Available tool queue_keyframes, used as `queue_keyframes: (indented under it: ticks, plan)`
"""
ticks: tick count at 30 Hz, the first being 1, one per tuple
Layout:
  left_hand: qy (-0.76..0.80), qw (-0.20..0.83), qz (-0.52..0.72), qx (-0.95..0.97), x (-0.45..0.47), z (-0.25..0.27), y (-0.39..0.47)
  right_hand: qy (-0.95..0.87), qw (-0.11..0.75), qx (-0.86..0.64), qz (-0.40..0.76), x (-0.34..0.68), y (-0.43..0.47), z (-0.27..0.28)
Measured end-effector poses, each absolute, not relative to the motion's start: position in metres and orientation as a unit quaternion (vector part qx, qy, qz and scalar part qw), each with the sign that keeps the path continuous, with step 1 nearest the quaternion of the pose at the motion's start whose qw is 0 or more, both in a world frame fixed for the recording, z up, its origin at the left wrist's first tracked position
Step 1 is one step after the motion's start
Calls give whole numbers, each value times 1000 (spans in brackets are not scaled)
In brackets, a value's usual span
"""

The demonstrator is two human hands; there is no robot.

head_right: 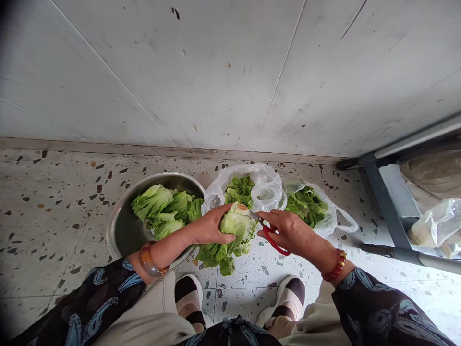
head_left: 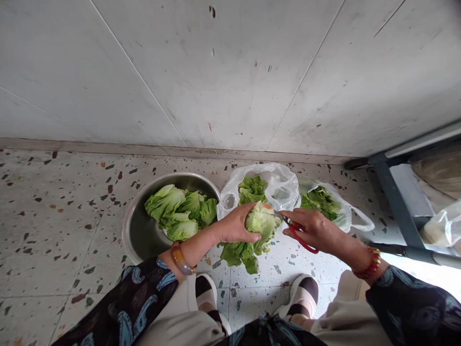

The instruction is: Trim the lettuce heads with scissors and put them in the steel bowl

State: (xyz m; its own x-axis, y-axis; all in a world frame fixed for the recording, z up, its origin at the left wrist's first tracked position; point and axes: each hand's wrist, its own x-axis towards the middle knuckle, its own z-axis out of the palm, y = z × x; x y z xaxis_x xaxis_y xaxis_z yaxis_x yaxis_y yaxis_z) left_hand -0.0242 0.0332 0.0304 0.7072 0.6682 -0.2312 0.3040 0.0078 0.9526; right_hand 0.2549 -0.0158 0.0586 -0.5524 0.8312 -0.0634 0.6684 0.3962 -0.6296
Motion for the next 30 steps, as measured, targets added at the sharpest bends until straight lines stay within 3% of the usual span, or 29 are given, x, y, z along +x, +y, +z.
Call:
queue_keyframes:
  ticks: [9,13,23,30]
  plan:
    - [355,626,137,681,-26,24,33,-819,76,-454,342,263,-13,59]
    - [324,648,113,680,-29,28,36,-821,89,-449,342,268,-13,57]
    - [206,747,54,629,-31,26,49,-791,82,-394,461,262,1,73]
    - [223,742,58,629,-28,16,56,-783,74,-441,432,258,2,71]
